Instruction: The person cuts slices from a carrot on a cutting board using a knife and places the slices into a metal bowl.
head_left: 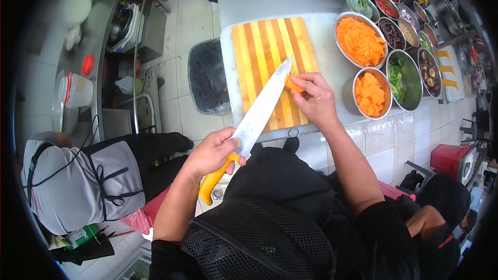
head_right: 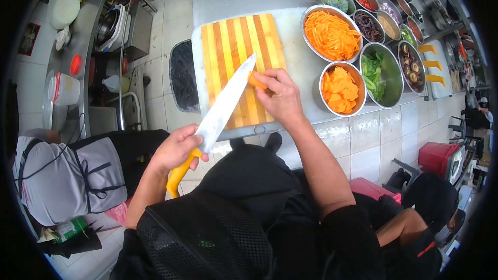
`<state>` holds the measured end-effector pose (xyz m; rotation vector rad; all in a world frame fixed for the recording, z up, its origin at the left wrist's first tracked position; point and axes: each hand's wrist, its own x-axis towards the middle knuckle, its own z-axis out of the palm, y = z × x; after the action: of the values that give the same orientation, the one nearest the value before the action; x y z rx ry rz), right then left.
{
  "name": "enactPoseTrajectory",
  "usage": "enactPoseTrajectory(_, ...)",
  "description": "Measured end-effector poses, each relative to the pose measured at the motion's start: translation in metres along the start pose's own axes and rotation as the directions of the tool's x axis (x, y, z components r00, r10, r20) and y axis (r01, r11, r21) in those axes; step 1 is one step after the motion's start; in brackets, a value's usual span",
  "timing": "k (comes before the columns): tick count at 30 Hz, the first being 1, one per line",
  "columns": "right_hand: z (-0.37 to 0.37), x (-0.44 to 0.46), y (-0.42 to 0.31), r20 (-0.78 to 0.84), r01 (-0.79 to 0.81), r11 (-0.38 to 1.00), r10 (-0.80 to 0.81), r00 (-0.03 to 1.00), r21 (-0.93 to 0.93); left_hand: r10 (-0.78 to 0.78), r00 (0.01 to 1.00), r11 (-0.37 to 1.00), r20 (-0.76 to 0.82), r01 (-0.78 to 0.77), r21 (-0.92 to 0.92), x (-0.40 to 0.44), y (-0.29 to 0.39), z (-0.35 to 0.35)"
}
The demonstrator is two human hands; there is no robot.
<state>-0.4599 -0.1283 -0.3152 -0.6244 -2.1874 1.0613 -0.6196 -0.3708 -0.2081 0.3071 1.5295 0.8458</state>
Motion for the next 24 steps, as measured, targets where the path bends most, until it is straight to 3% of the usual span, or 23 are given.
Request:
enactPoseTrajectory(4, 0.002, 0.005, -0.006, -0.019, 0.003, 1.0, -0.003, 1.0, -0.024, 0.073, 0.997, 0.997, -0.007, -0.073, -0.011, -0.001, -0.016, -0.008)
enactPoseTrajectory(7, -0.001, 0.012, -0.012, 0.005, -0.121, 0.993, 0.121, 0.993, 0.004, 0.106, 0.992, 0.994, -0.072, -0.104, 0.027, -0.003, -0.009, -0.009)
enactPoseTrajectory(10, -0.002, 0.024, -0.011, 0.041, -0.096, 0.992, 0.1, 0.994, -0.086, 0.122, 0.986, 0.993, -0.115, -0.121, 0.017, 0.0, -0.003, -0.01)
enactPoseTrajectory(13, -0.014, 0.038, -0.027, 0.012, 0.17, 0.921, -0.178, 0.984, -0.35, 0.139, 0.982, 0.99, -0.125, -0.138, 0.015, 0.003, 0.002, -0.012)
enactPoseTrajectory(16, -0.015, 0.039, -0.051, -0.044, 0.006, 0.989, -0.012, 0.999, -0.147, 0.136, 0.985, 0.99, -0.104, -0.13, 0.06, -0.008, -0.008, -0.007)
enactPoseTrajectory(17, -0.015, 0.046, -0.06, -0.026, -0.167, 0.982, 0.17, 0.985, 0.084, 0.128, 0.989, 0.989, -0.08, -0.121, 0.085, -0.007, -0.006, -0.006)
enactPoseTrajectory(19, -0.014, 0.059, -0.077, 0.125, -0.466, 0.733, 0.471, 0.873, 0.496, 0.166, 0.983, 0.984, -0.082, -0.159, 0.085, -0.006, -0.01, 0.0)
enactPoseTrajectory(22, -0.018, 0.07, -0.063, 0.269, -0.551, 0.564, 0.507, 0.819, 0.614, 0.165, 0.985, 0.984, -0.048, -0.161, 0.07, -0.005, 0.003, -0.002)
enactPoseTrajectory(24, -0.024, 0.063, -0.066, 0.25, -0.56, 0.557, 0.535, 0.807, 0.614, 0.198, 0.979, 0.98, -0.054, -0.197, 0.014, -0.008, -0.008, 0.0)
